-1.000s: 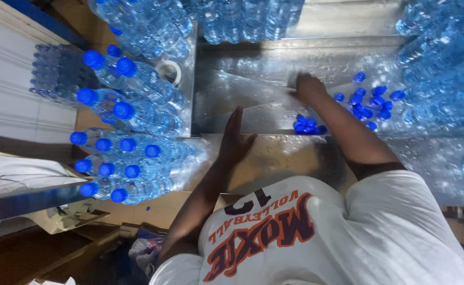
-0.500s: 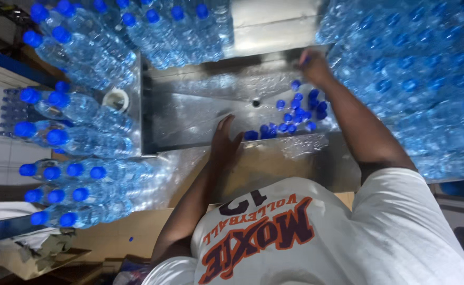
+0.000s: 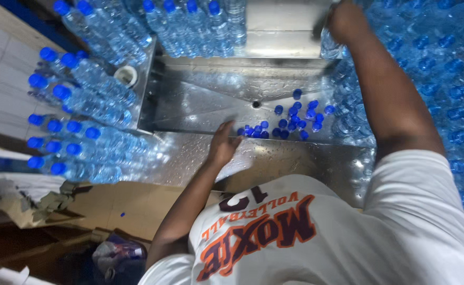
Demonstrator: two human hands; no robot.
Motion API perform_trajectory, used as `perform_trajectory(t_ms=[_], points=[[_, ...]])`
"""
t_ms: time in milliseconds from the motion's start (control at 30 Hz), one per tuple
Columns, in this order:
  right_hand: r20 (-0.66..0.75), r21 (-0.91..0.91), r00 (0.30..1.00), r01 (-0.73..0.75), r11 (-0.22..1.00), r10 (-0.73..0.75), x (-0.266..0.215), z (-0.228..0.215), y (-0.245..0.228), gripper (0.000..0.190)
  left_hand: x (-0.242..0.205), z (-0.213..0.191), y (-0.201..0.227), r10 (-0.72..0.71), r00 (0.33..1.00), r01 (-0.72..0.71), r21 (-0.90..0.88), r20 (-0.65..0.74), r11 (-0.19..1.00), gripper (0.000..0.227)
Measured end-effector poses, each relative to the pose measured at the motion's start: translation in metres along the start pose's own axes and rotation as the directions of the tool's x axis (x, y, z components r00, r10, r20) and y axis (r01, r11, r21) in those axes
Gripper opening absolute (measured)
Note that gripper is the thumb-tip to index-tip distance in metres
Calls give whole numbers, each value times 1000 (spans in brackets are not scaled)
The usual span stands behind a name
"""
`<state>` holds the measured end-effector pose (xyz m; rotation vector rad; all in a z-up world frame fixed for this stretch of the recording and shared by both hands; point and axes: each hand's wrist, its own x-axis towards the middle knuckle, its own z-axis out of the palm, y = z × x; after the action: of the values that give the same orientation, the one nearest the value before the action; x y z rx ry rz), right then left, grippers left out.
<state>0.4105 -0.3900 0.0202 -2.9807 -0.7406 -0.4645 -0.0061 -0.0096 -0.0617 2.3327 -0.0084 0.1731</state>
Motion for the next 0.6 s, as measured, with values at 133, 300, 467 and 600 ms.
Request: perform_trajectory(t_ms=[133, 300, 467, 600], points=[[255, 409, 964, -184, 894, 81, -67, -100, -106, 6, 21, 53, 11, 114, 991, -114, 6, -66, 994, 84], [100, 930, 944, 23, 366, -314, -128, -97, -198, 8, 33, 33, 106, 52, 981, -67, -76, -189, 995, 123], [-328, 696, 790, 572, 434, -518, -149, -107, -285, 8, -2, 51, 62, -293, 904, 263, -138, -311, 955, 87], [-400, 73, 702, 666, 743, -590, -148, -106, -343, 20, -18, 56, 33, -427, 885, 346, -353, -184, 869, 72]])
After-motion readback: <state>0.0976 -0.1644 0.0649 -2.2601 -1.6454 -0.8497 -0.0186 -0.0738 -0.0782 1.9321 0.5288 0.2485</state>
